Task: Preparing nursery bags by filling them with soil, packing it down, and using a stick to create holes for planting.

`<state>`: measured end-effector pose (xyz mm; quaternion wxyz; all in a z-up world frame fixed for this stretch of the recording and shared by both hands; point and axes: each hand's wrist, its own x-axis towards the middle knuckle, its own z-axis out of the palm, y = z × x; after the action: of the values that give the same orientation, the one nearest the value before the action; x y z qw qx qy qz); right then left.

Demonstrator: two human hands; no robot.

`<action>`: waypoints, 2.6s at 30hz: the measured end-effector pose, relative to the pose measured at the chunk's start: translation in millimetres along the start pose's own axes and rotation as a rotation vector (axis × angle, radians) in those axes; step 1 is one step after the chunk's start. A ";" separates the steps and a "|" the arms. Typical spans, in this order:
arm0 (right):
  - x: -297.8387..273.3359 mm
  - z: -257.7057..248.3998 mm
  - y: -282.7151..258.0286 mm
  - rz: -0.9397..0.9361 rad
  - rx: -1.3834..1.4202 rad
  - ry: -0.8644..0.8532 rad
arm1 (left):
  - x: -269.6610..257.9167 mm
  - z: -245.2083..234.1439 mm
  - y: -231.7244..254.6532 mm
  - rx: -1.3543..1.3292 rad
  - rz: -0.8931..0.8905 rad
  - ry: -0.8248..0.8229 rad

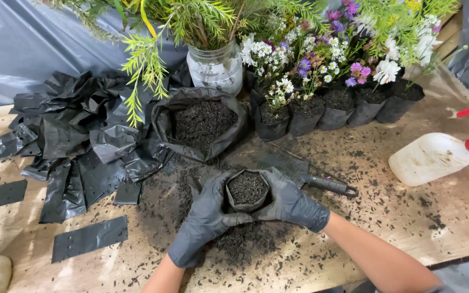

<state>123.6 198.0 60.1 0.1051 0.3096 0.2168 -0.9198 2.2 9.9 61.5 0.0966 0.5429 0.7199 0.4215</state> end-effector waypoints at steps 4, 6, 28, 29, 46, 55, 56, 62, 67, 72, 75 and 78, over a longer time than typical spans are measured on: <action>-19.5 -3.2 -6.8 -1.082 -1.305 -0.254 | -5.7 -19.9 30.3 -0.092 -0.006 0.141; -28.1 4.5 -8.3 -1.191 -1.311 -0.157 | -7.4 -23.8 37.0 -0.117 0.079 0.286; -26.3 -15.9 -27.9 -1.449 -1.705 0.264 | -12.1 -14.1 16.6 0.502 0.219 0.326; -17.7 -32.8 -38.7 -1.431 -1.935 0.500 | -11.1 -11.0 10.9 0.455 0.181 0.356; -67.1 -42.0 -83.8 -0.538 -2.415 0.853 | 4.5 -23.0 62.0 -0.693 -0.770 0.579; -27.5 -26.9 -90.3 -1.269 -2.489 0.516 | 3.5 -2.4 47.1 -0.668 -0.613 0.640; -21.6 -26.9 -94.2 -1.281 -2.484 0.467 | 4.2 -0.9 45.4 -0.660 -0.575 0.645; 48.0 -75.1 -117.2 -1.123 -2.437 0.376 | 5.1 -3.4 30.8 -0.618 -0.407 0.662; -11.3 -32.5 -110.0 -1.094 -2.259 0.392 | -2.0 4.8 18.3 -0.593 -0.295 0.672; -74.6 -14.8 -110.6 -1.239 -2.326 0.575 | -7.3 12.6 4.0 -0.581 -0.187 0.673; -110.6 4.7 -104.6 -1.392 -2.338 0.415 | -8.3 15.7 5.1 -0.567 -0.115 0.676; -120.3 1.3 -89.2 -1.551 -2.401 0.550 | -6.7 9.8 20.5 -0.665 -0.104 0.637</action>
<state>188.3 283.3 164.8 -0.2618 0.0074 0.9622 0.0741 25.1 10.2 67.9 0.0604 0.2890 0.5657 0.7700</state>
